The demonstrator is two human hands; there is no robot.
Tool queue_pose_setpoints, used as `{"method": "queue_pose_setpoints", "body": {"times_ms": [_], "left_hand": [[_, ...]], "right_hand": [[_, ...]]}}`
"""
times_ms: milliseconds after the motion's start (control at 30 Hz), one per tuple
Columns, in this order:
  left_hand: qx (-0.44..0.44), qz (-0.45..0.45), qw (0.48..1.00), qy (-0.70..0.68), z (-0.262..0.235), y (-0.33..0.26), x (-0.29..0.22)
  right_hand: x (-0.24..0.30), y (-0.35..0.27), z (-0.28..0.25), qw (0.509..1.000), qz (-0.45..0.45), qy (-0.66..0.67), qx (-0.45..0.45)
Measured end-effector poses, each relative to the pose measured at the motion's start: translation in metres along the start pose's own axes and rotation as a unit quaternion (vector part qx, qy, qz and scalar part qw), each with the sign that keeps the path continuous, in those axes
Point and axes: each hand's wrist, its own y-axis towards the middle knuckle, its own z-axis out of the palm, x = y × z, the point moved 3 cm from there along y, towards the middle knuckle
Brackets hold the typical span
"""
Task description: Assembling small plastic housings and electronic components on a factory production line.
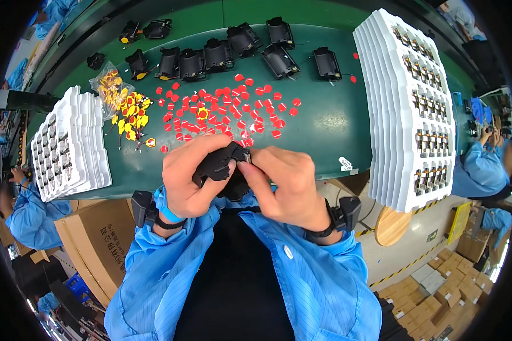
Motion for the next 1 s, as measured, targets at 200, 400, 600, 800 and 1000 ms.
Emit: {"method": "queue_pose_setpoints", "body": {"times_ms": [200, 400, 600, 800, 1000], "left_hand": [[0.003, -0.057, 0.998, 0.003, 0.003, -0.005, 0.0], [0.034, 0.027, 0.998, 0.046, -0.001, -0.007, 0.0], [0.026, 0.022, 0.999, 0.002, -0.004, -0.01, 0.001], [0.025, -0.215, 0.972, -0.095, 0.002, -0.015, 0.01], [0.017, -0.247, 0.944, -0.22, 0.001, -0.012, 0.01]], "right_hand": [[0.01, 0.001, 0.012, 0.995, 0.014, -0.071, -0.069], [0.012, 0.0, 0.008, 0.992, -0.029, -0.122, -0.026], [0.006, 0.006, 0.011, 0.997, -0.014, -0.075, -0.012], [-0.004, 0.005, 0.014, 0.998, 0.067, 0.009, 0.019], [-0.015, -0.002, 0.017, 0.93, 0.239, 0.271, 0.067]]}}
